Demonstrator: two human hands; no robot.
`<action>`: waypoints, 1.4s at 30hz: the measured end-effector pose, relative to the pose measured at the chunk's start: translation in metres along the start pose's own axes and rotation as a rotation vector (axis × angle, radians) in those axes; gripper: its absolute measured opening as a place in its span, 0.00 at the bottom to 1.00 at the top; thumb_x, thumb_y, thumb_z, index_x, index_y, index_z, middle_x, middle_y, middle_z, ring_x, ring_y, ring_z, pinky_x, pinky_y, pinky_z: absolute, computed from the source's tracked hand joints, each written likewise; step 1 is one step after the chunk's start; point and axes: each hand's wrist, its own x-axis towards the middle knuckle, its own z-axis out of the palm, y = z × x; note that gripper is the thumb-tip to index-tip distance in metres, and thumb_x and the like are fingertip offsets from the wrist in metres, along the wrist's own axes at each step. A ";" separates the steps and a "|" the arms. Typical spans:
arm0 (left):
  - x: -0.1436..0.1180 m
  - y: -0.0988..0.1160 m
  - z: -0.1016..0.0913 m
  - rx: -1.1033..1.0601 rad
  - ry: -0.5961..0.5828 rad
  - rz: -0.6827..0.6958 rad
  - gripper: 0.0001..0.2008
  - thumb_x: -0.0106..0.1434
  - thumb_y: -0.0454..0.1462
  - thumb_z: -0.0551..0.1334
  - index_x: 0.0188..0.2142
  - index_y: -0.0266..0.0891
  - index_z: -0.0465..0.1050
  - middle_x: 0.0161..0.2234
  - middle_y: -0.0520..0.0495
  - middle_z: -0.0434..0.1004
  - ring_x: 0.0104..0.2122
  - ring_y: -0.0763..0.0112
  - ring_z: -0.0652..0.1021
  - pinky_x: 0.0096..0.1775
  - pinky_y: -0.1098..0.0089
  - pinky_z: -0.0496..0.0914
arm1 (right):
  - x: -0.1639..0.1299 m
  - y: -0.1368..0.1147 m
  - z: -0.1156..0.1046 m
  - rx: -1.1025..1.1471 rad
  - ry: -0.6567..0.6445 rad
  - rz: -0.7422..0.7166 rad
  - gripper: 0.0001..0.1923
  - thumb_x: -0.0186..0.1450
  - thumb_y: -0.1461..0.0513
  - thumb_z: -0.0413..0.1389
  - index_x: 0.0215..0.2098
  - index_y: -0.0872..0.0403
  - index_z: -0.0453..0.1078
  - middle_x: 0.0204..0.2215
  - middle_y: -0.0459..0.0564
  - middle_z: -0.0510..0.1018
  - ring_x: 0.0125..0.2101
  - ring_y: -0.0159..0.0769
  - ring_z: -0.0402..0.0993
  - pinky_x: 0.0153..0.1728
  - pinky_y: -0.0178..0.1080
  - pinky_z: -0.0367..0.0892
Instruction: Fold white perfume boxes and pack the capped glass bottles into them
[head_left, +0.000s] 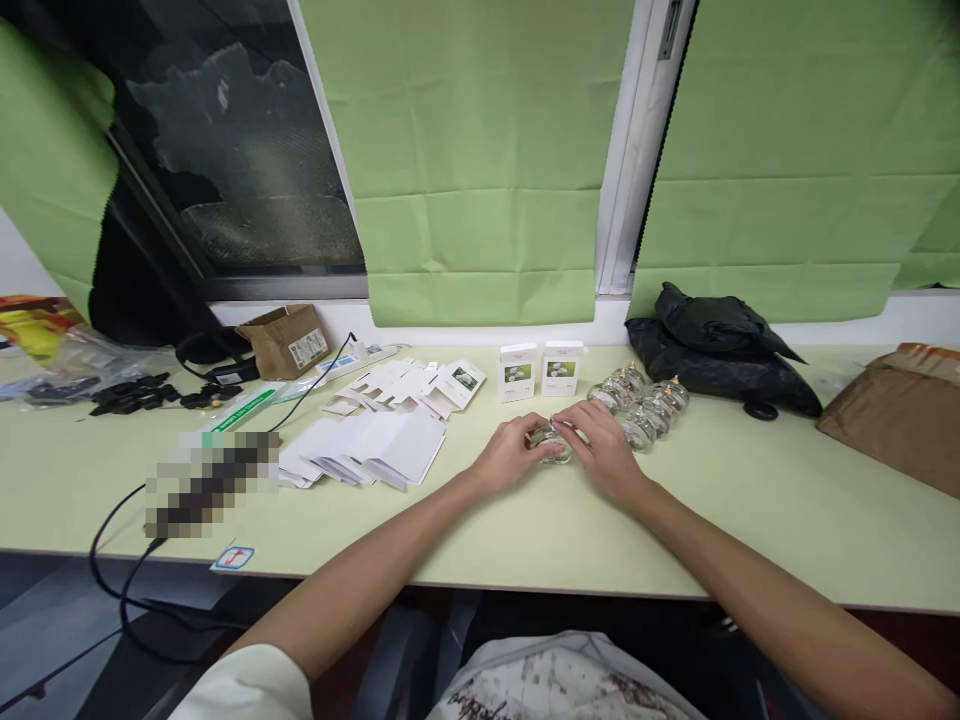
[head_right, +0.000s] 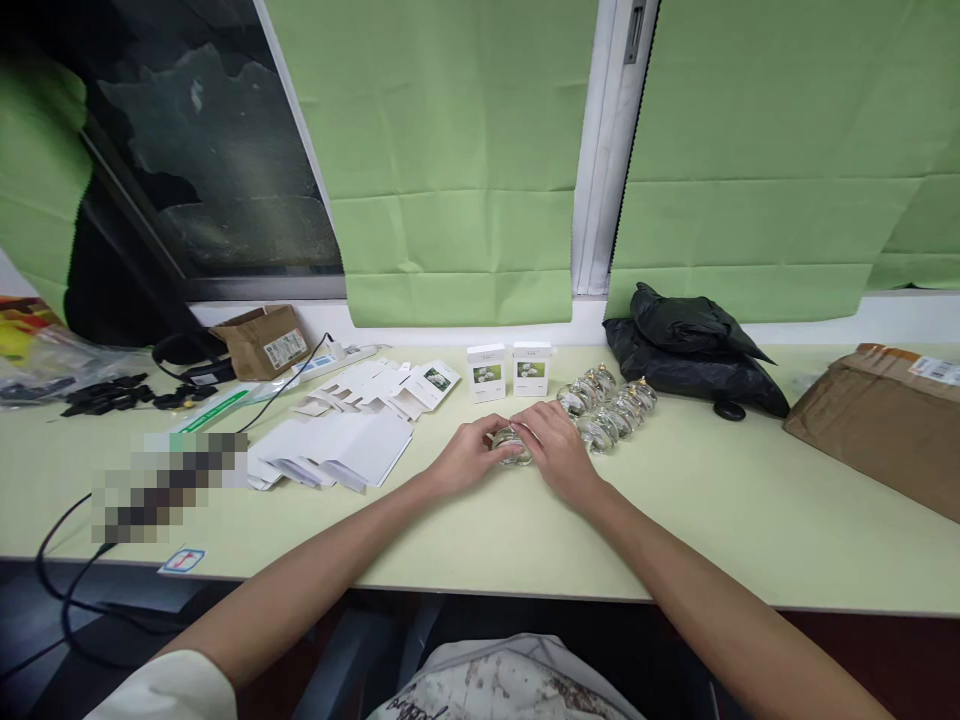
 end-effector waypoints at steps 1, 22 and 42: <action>0.000 0.000 -0.001 0.003 -0.009 0.007 0.21 0.64 0.53 0.69 0.47 0.41 0.79 0.42 0.48 0.82 0.33 0.70 0.74 0.37 0.69 0.68 | 0.000 0.001 0.000 -0.005 -0.009 -0.007 0.10 0.77 0.59 0.51 0.46 0.46 0.75 0.38 0.52 0.77 0.41 0.47 0.70 0.45 0.49 0.66; -0.001 -0.010 -0.014 0.149 -0.072 0.040 0.24 0.64 0.57 0.67 0.47 0.41 0.78 0.32 0.51 0.75 0.29 0.69 0.71 0.33 0.68 0.63 | 0.001 0.001 -0.014 0.080 -0.152 0.049 0.08 0.75 0.60 0.52 0.41 0.49 0.73 0.33 0.48 0.71 0.32 0.37 0.69 0.32 0.40 0.61; 0.000 -0.011 -0.016 0.130 -0.121 0.086 0.24 0.66 0.55 0.67 0.53 0.43 0.77 0.45 0.48 0.80 0.33 0.70 0.73 0.37 0.69 0.66 | 0.013 0.005 -0.013 0.260 -0.279 0.249 0.11 0.65 0.61 0.53 0.31 0.48 0.53 0.23 0.39 0.59 0.26 0.31 0.55 0.30 0.33 0.54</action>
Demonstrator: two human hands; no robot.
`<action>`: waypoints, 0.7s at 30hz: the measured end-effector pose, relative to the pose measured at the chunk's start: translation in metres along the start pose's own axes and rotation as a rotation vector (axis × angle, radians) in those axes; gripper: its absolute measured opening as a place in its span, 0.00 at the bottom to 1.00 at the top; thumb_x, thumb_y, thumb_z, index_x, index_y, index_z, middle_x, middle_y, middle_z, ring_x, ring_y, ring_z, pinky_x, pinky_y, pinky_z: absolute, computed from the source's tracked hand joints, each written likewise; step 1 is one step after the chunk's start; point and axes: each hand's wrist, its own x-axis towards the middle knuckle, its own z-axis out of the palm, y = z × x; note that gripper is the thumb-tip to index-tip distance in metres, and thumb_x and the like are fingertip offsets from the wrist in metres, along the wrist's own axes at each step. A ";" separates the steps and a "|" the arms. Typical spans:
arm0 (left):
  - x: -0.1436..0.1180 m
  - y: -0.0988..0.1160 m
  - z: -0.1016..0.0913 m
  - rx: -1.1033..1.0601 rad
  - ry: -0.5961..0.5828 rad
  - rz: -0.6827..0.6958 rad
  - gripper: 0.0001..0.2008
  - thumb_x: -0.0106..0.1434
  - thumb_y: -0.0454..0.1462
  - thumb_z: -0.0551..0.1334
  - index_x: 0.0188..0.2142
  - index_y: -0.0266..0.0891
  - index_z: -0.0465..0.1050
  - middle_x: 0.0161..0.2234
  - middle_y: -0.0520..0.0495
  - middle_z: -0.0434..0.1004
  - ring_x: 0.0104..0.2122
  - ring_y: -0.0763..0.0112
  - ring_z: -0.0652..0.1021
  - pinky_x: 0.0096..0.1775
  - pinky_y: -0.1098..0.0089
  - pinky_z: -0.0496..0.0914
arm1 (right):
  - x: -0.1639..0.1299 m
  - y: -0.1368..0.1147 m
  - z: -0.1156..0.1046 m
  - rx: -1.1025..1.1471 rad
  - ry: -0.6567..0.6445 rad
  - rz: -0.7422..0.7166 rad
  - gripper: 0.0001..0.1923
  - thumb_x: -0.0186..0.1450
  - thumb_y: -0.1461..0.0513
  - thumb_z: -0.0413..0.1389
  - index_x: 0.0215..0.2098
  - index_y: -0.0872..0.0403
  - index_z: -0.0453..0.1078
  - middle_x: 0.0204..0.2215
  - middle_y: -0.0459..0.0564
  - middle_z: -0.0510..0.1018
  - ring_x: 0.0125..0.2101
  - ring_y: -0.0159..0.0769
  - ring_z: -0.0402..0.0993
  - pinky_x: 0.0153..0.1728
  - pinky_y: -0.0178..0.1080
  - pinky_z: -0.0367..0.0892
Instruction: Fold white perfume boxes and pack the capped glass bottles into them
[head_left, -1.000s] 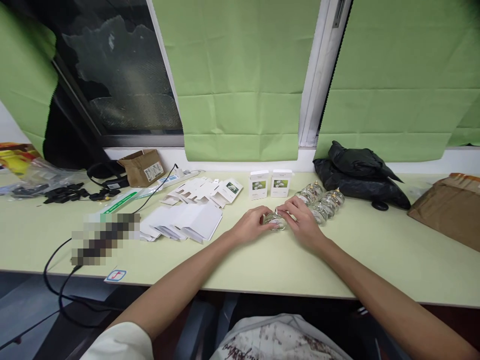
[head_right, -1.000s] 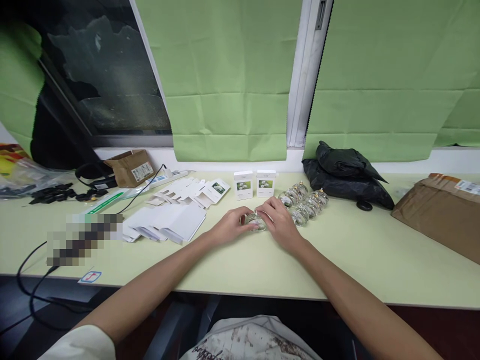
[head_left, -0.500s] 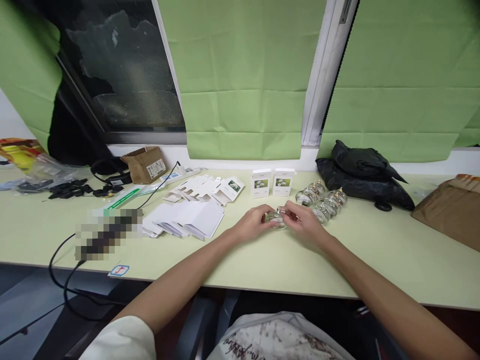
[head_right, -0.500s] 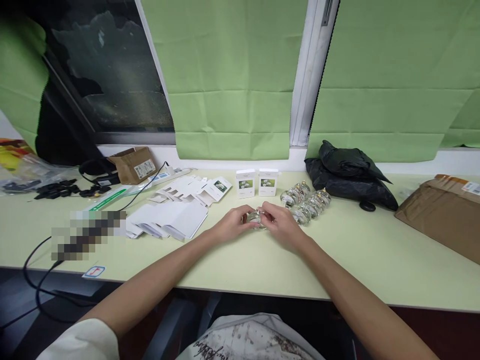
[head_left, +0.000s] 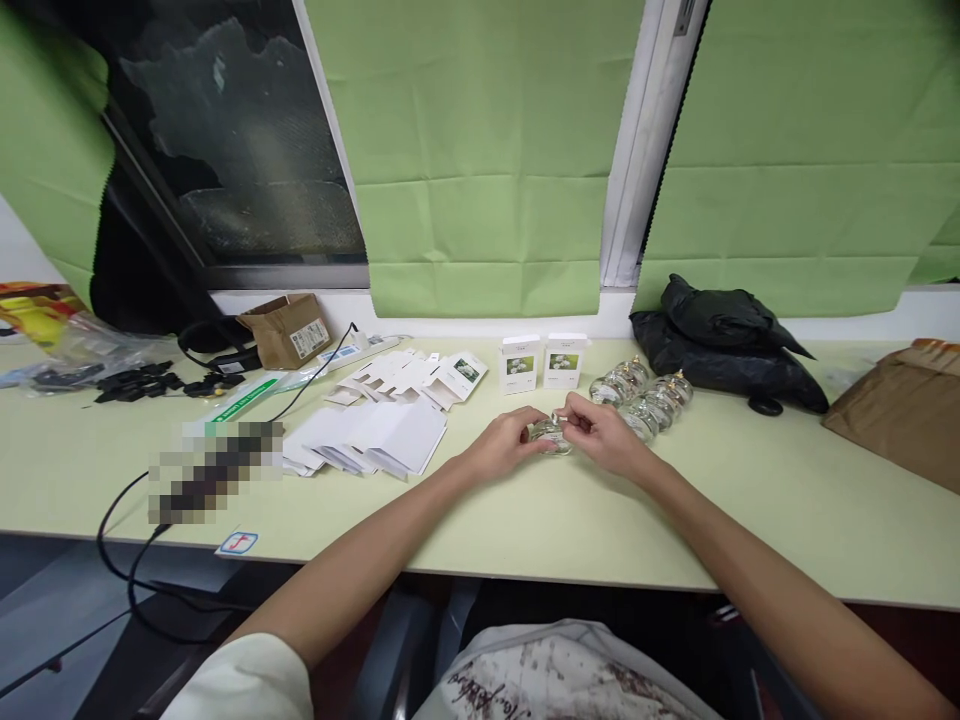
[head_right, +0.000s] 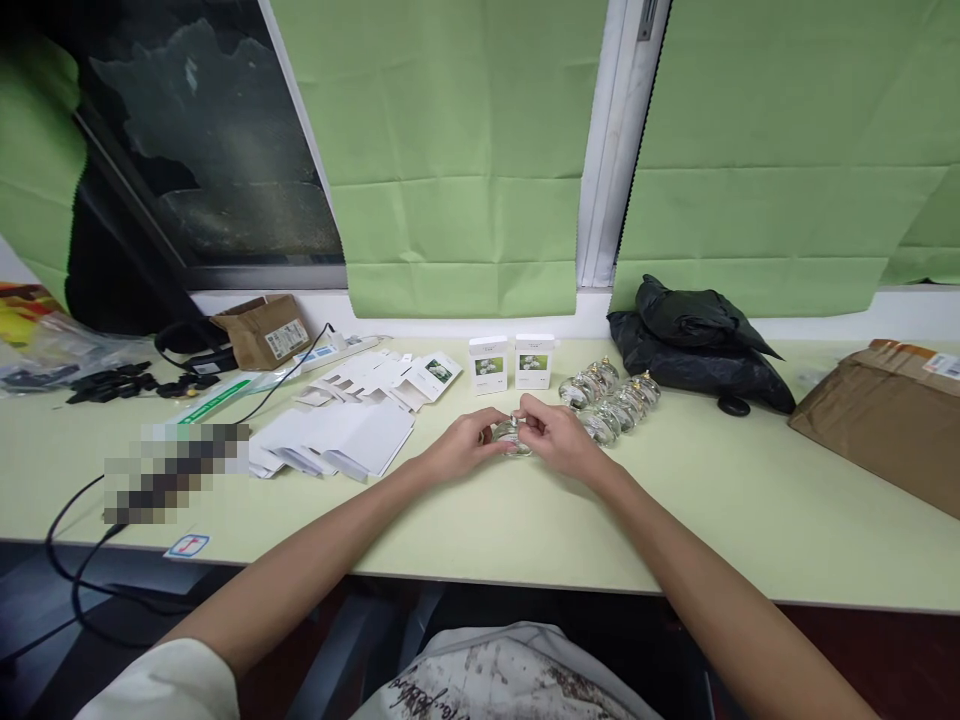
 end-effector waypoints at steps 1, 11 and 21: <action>0.000 -0.001 0.000 -0.004 -0.003 0.004 0.24 0.66 0.54 0.67 0.53 0.43 0.77 0.45 0.48 0.80 0.33 0.70 0.73 0.37 0.69 0.66 | 0.001 0.000 0.000 -0.001 -0.002 0.000 0.10 0.65 0.61 0.53 0.31 0.48 0.53 0.23 0.39 0.59 0.26 0.31 0.55 0.29 0.33 0.54; 0.001 -0.001 -0.001 0.007 -0.007 -0.007 0.24 0.66 0.55 0.67 0.53 0.43 0.78 0.46 0.48 0.80 0.32 0.71 0.73 0.36 0.69 0.66 | -0.001 -0.003 -0.001 -0.075 -0.006 -0.043 0.11 0.68 0.63 0.52 0.30 0.49 0.53 0.23 0.38 0.60 0.25 0.31 0.53 0.28 0.34 0.53; 0.003 -0.003 -0.003 0.101 0.072 -0.068 0.22 0.65 0.55 0.67 0.49 0.43 0.78 0.40 0.50 0.80 0.33 0.69 0.74 0.36 0.69 0.66 | -0.009 0.006 0.008 -0.277 0.312 0.113 0.16 0.73 0.60 0.50 0.58 0.49 0.66 0.42 0.49 0.75 0.28 0.36 0.69 0.36 0.40 0.66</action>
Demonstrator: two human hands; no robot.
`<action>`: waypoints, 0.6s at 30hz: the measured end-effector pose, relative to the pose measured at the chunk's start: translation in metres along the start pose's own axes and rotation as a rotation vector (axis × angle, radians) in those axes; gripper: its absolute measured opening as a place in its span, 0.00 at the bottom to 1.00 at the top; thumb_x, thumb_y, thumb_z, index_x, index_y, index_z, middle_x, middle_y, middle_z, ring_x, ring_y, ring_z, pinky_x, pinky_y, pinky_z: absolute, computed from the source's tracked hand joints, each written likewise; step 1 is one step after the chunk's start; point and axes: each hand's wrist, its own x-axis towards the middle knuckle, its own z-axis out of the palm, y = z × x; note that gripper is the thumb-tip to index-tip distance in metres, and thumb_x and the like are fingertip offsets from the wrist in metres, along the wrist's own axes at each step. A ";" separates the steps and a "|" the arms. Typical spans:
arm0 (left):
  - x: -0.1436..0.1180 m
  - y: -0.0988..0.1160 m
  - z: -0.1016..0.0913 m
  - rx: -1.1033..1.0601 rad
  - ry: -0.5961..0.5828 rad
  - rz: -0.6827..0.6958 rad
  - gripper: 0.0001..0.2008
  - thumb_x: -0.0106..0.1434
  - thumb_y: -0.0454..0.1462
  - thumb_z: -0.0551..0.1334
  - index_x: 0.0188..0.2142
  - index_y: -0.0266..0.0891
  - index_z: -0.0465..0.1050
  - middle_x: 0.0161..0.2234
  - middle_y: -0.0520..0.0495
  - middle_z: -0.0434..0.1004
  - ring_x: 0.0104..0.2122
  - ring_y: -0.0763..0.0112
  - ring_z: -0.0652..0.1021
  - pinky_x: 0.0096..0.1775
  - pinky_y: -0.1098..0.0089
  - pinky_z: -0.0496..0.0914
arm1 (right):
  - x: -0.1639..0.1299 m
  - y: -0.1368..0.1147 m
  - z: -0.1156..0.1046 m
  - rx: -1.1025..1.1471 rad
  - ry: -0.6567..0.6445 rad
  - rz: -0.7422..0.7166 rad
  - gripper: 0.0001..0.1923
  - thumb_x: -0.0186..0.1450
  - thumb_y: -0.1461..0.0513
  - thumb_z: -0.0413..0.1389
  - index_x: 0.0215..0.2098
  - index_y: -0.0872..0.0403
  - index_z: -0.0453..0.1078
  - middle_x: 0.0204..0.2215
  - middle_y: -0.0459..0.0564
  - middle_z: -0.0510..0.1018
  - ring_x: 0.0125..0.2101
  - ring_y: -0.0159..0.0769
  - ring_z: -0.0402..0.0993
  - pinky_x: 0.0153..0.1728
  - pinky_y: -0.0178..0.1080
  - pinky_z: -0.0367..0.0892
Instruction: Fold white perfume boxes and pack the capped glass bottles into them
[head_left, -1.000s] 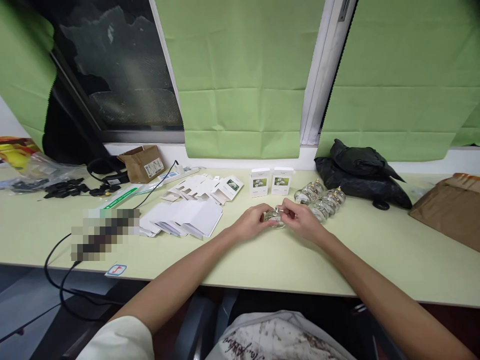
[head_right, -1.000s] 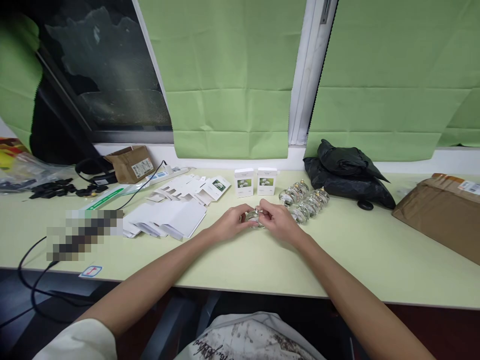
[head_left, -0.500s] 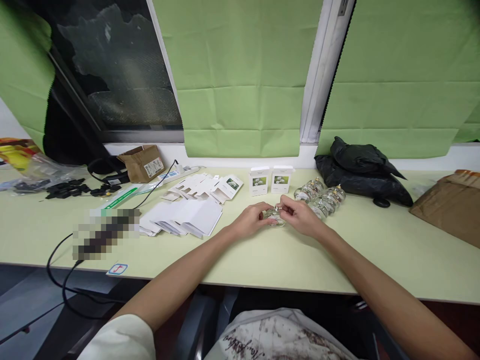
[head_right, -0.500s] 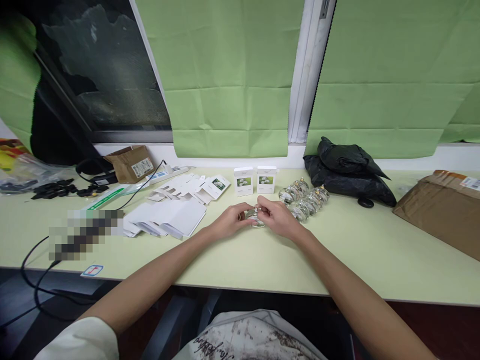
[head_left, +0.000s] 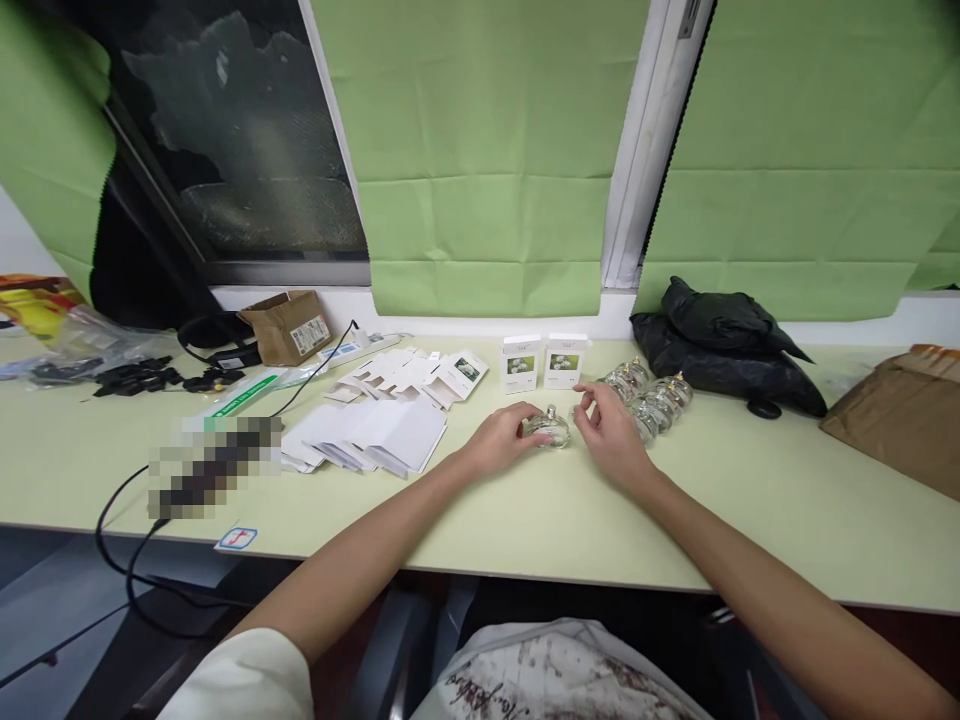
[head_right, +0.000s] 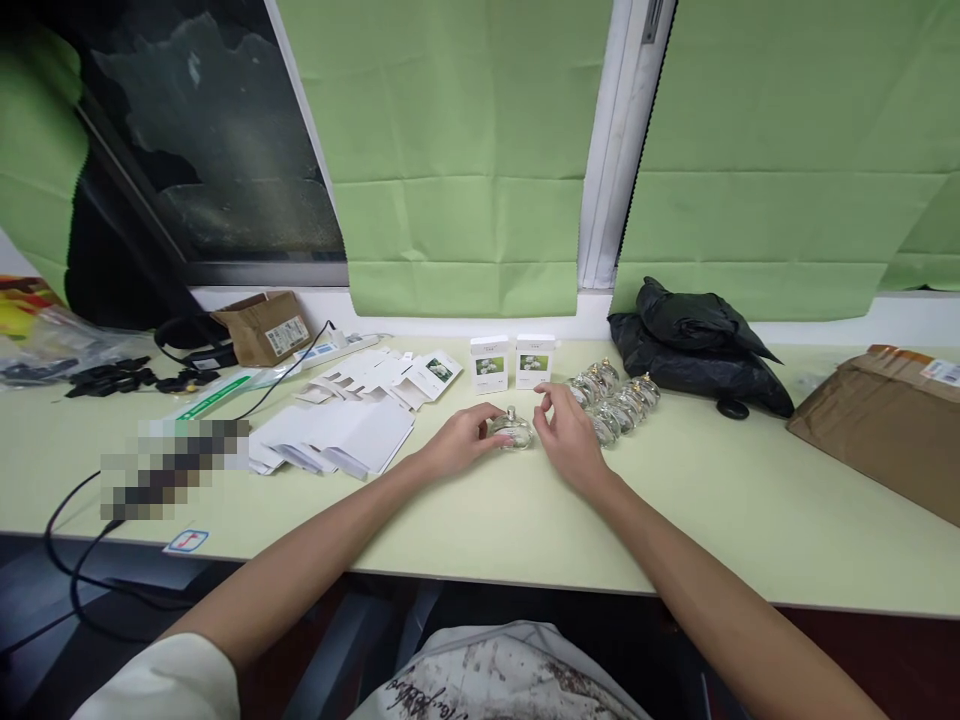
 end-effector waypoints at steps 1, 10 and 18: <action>0.000 0.000 0.000 0.004 0.007 -0.002 0.21 0.66 0.55 0.67 0.49 0.43 0.78 0.40 0.50 0.80 0.33 0.69 0.74 0.36 0.69 0.65 | 0.001 0.002 0.002 -0.054 0.004 0.022 0.18 0.72 0.60 0.50 0.59 0.50 0.66 0.46 0.52 0.75 0.31 0.38 0.72 0.38 0.42 0.67; 0.001 0.001 -0.001 0.020 0.024 -0.015 0.23 0.65 0.56 0.67 0.47 0.41 0.78 0.38 0.48 0.80 0.33 0.67 0.75 0.35 0.67 0.65 | -0.003 0.022 0.018 -0.196 -0.168 0.102 0.25 0.71 0.61 0.53 0.64 0.51 0.59 0.50 0.58 0.79 0.45 0.51 0.78 0.42 0.45 0.69; -0.002 0.003 -0.003 0.002 0.002 -0.007 0.23 0.66 0.55 0.66 0.50 0.41 0.77 0.40 0.48 0.81 0.33 0.67 0.75 0.37 0.66 0.66 | 0.003 0.021 0.021 -0.154 -0.161 0.079 0.17 0.70 0.63 0.54 0.57 0.51 0.63 0.40 0.53 0.81 0.39 0.47 0.78 0.38 0.42 0.66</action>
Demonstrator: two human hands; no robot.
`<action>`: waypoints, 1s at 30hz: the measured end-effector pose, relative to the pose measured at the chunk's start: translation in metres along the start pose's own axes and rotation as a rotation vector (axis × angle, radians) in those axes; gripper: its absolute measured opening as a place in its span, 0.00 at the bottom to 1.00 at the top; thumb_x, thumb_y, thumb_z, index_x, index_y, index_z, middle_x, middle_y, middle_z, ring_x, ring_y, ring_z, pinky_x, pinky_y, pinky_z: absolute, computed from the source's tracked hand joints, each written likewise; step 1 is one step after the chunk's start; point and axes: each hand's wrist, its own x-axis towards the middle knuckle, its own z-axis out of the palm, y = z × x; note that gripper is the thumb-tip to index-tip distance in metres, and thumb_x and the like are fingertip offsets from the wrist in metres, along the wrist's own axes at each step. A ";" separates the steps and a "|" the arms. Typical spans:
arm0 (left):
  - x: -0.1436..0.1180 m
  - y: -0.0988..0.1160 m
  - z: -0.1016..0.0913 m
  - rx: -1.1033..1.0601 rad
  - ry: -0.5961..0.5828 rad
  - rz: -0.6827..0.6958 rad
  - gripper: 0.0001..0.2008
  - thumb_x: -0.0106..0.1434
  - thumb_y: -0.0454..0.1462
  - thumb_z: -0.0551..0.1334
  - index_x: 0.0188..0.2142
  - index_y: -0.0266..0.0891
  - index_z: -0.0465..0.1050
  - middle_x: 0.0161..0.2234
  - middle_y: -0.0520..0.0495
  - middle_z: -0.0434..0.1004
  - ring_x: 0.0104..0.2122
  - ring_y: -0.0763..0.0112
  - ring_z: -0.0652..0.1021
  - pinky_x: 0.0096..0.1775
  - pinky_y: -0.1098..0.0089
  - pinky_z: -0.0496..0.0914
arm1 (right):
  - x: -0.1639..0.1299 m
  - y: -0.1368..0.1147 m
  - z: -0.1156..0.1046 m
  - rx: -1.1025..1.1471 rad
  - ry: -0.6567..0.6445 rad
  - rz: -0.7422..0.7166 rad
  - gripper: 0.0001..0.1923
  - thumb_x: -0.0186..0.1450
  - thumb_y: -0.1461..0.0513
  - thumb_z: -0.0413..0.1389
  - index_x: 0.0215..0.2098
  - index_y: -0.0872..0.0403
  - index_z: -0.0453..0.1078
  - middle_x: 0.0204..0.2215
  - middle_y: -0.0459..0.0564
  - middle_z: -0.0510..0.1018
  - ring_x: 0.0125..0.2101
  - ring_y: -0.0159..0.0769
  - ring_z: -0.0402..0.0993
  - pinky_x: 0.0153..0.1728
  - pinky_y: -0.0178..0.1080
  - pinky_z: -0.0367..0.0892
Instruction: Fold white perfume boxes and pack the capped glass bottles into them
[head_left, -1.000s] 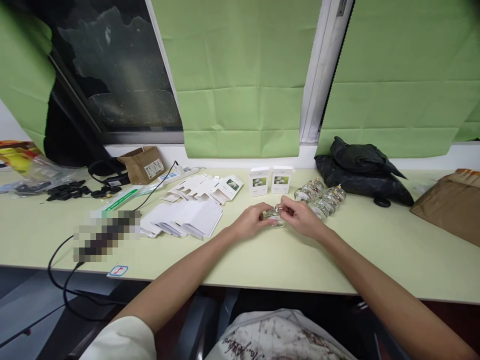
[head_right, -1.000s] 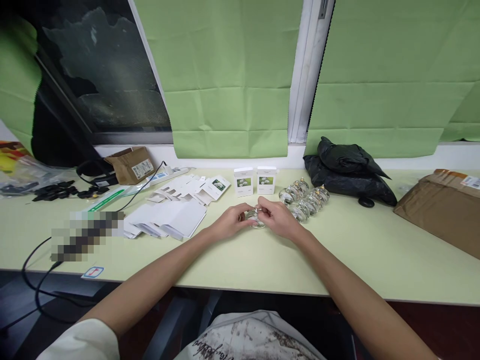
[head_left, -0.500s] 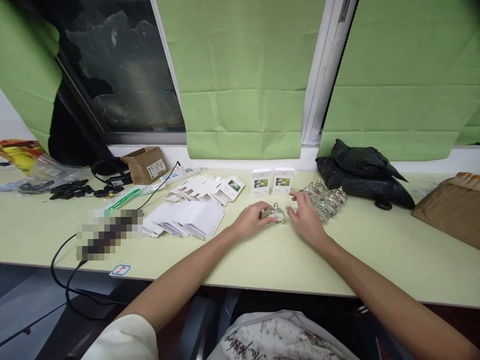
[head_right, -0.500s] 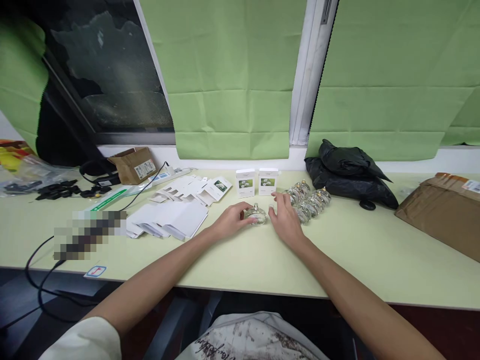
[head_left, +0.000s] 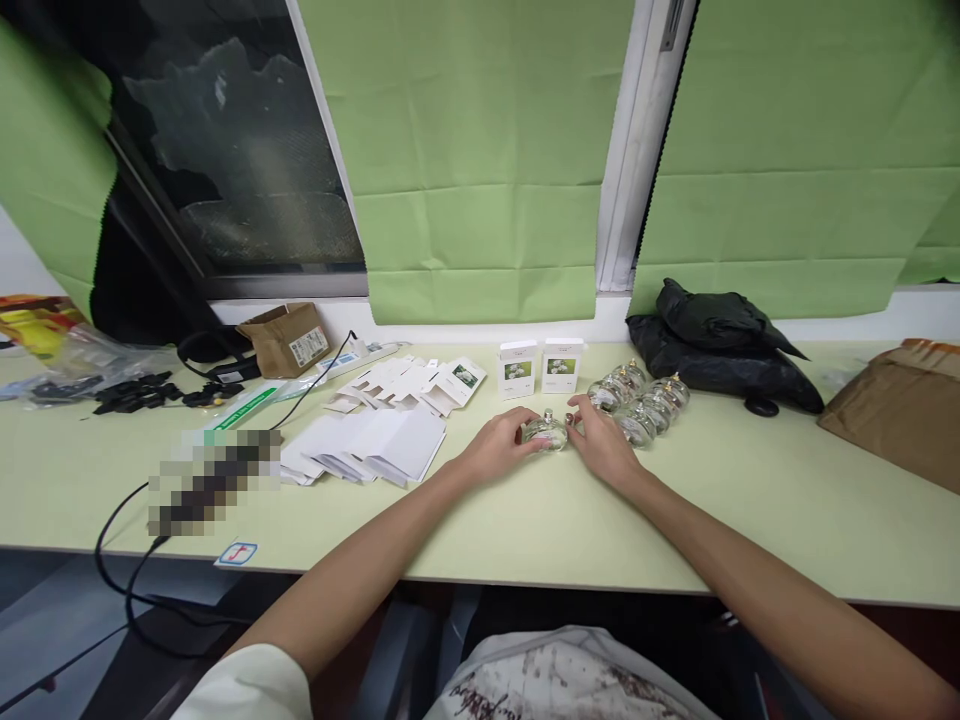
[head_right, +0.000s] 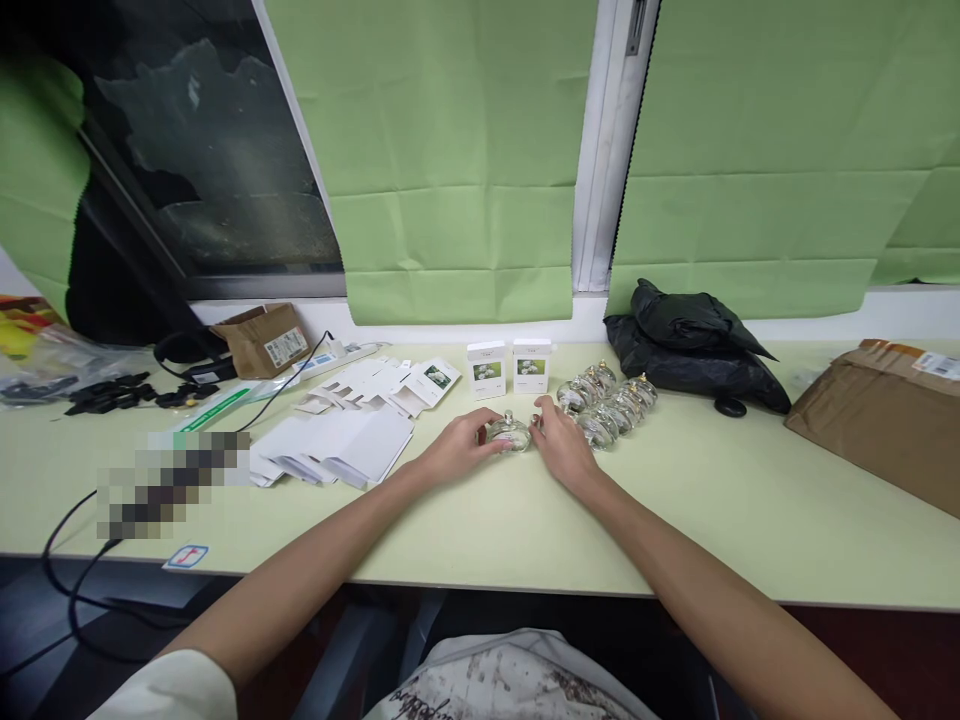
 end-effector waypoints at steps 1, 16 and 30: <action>0.000 0.000 0.000 0.002 -0.005 -0.001 0.23 0.66 0.55 0.66 0.50 0.42 0.77 0.40 0.48 0.81 0.33 0.67 0.75 0.37 0.67 0.67 | 0.000 -0.001 -0.002 0.017 0.020 0.005 0.15 0.71 0.61 0.54 0.55 0.51 0.63 0.38 0.52 0.81 0.38 0.46 0.78 0.37 0.42 0.66; -0.001 0.002 0.003 -0.040 -0.061 0.048 0.24 0.67 0.56 0.65 0.53 0.43 0.76 0.40 0.50 0.78 0.31 0.70 0.72 0.37 0.68 0.66 | -0.013 -0.035 -0.019 0.268 0.205 -0.337 0.13 0.78 0.56 0.49 0.56 0.46 0.69 0.47 0.53 0.79 0.41 0.43 0.75 0.44 0.46 0.72; -0.001 0.004 0.002 -0.046 -0.059 0.039 0.25 0.65 0.57 0.66 0.50 0.42 0.78 0.35 0.50 0.77 0.31 0.70 0.71 0.35 0.68 0.65 | -0.012 -0.021 -0.021 0.242 0.118 -0.387 0.13 0.78 0.55 0.50 0.54 0.47 0.73 0.42 0.53 0.78 0.39 0.43 0.75 0.41 0.45 0.72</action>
